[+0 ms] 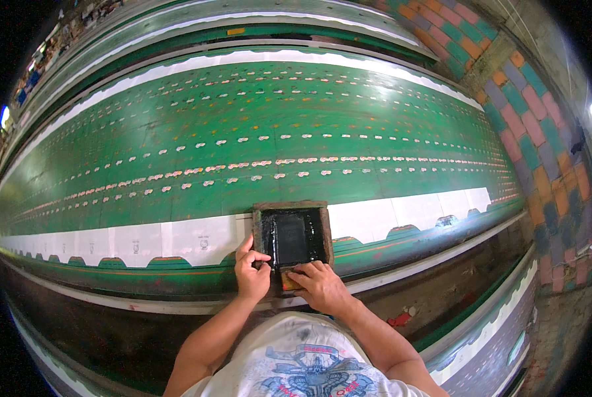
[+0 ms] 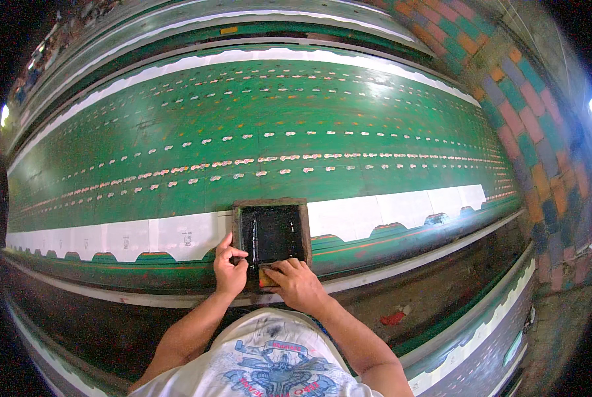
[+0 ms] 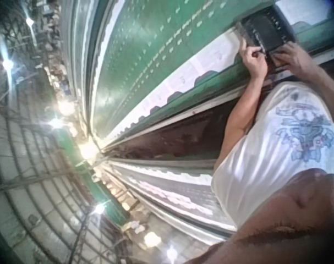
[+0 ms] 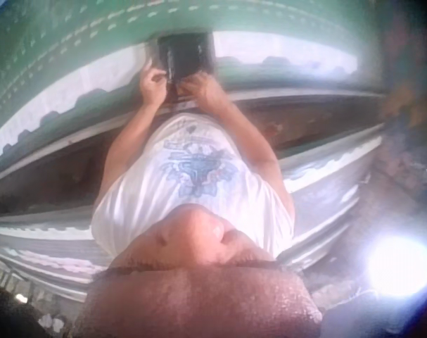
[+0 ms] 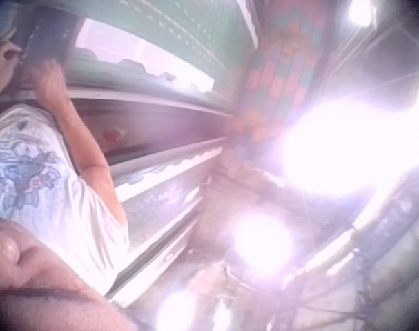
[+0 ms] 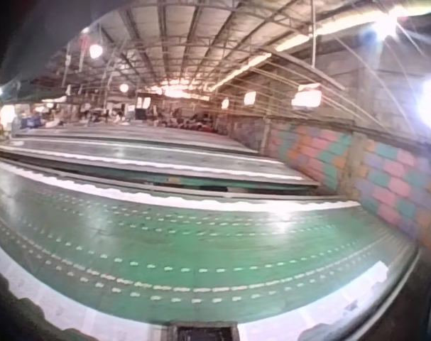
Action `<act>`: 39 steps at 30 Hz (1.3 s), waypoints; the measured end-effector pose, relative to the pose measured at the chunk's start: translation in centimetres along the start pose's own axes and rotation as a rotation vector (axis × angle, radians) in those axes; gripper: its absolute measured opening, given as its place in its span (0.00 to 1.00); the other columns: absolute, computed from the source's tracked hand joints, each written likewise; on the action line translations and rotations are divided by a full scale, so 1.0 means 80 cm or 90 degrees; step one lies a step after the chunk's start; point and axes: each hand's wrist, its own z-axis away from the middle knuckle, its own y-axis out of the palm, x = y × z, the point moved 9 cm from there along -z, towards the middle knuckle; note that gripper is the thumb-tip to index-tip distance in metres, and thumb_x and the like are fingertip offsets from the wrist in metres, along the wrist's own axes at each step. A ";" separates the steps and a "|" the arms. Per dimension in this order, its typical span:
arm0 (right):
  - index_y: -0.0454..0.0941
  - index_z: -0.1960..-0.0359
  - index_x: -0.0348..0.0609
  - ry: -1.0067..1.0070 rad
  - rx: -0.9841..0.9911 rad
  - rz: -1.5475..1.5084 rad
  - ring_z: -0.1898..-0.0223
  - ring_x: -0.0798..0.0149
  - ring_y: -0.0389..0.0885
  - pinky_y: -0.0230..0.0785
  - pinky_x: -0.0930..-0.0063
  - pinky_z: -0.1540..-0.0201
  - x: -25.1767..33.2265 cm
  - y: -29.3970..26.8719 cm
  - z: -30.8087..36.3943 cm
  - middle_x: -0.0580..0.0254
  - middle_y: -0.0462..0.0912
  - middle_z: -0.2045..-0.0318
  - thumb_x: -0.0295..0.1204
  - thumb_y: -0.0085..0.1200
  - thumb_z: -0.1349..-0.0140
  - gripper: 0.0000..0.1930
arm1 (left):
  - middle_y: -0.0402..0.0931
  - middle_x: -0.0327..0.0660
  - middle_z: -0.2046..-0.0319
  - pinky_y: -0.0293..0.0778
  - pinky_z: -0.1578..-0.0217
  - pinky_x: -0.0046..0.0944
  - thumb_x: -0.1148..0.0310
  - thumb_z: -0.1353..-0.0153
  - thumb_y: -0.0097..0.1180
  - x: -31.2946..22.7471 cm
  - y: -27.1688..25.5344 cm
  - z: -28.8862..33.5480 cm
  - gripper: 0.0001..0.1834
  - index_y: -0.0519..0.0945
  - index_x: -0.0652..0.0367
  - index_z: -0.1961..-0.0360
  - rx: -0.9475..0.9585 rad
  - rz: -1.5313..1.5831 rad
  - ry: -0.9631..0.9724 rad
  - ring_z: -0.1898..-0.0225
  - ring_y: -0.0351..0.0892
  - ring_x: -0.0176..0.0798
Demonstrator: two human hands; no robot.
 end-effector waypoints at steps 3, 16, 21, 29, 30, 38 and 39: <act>0.90 0.38 0.44 -0.003 -0.091 -0.044 0.37 0.43 0.83 0.77 0.48 0.33 -0.020 -0.027 0.024 0.50 0.87 0.40 0.31 0.75 0.36 0.24 | 0.77 0.64 0.24 0.69 0.24 0.54 0.88 0.47 0.62 -0.012 0.004 0.001 0.13 0.88 0.59 0.67 -0.030 0.005 0.040 0.24 0.77 0.63; 0.90 0.45 0.43 0.068 -0.304 -0.055 0.39 0.41 0.86 0.80 0.48 0.36 -0.222 -0.163 0.166 0.50 0.88 0.43 0.21 0.74 0.37 0.18 | 0.75 0.66 0.23 0.70 0.23 0.54 0.90 0.47 0.61 -0.112 0.230 0.023 0.15 0.87 0.57 0.66 -0.044 0.052 0.071 0.24 0.77 0.63; 0.92 0.49 0.44 -0.052 -0.210 -0.063 0.43 0.46 0.88 0.82 0.50 0.40 -0.249 -0.181 0.191 0.56 0.90 0.49 0.23 0.76 0.41 0.17 | 0.75 0.64 0.22 0.69 0.23 0.52 0.89 0.47 0.61 -0.097 0.295 0.038 0.14 0.87 0.59 0.63 -0.038 0.077 0.027 0.21 0.76 0.60; 0.88 0.38 0.44 -0.125 -0.080 -0.063 0.39 0.45 0.85 0.79 0.47 0.37 -0.254 -0.176 0.188 0.54 0.88 0.42 0.22 0.70 0.47 0.29 | 0.74 0.65 0.21 0.68 0.22 0.49 0.87 0.47 0.64 -0.077 0.313 0.043 0.11 0.87 0.61 0.64 -0.028 0.122 -0.068 0.20 0.75 0.56; 0.89 0.39 0.43 -0.129 -0.089 -0.059 0.40 0.46 0.86 0.80 0.48 0.39 -0.252 -0.180 0.185 0.54 0.88 0.43 0.21 0.69 0.46 0.28 | 0.74 0.65 0.21 0.68 0.22 0.49 0.87 0.47 0.64 -0.078 0.314 0.043 0.11 0.87 0.61 0.64 -0.028 0.125 -0.071 0.20 0.75 0.55; 0.90 0.40 0.41 -0.132 -0.065 0.023 0.46 0.49 0.87 0.80 0.53 0.41 -0.237 -0.189 0.153 0.55 0.90 0.46 0.20 0.65 0.44 0.26 | 0.74 0.62 0.21 0.69 0.21 0.49 0.87 0.46 0.64 -0.080 0.320 0.043 0.11 0.86 0.59 0.66 -0.016 0.070 -0.064 0.21 0.76 0.57; 0.90 0.40 0.41 -0.133 -0.044 0.032 0.46 0.49 0.87 0.80 0.53 0.41 -0.239 -0.185 0.151 0.55 0.90 0.46 0.20 0.65 0.44 0.26 | 0.74 0.62 0.21 0.69 0.22 0.49 0.87 0.46 0.64 -0.083 0.321 0.041 0.11 0.87 0.59 0.66 -0.014 0.063 -0.062 0.21 0.76 0.57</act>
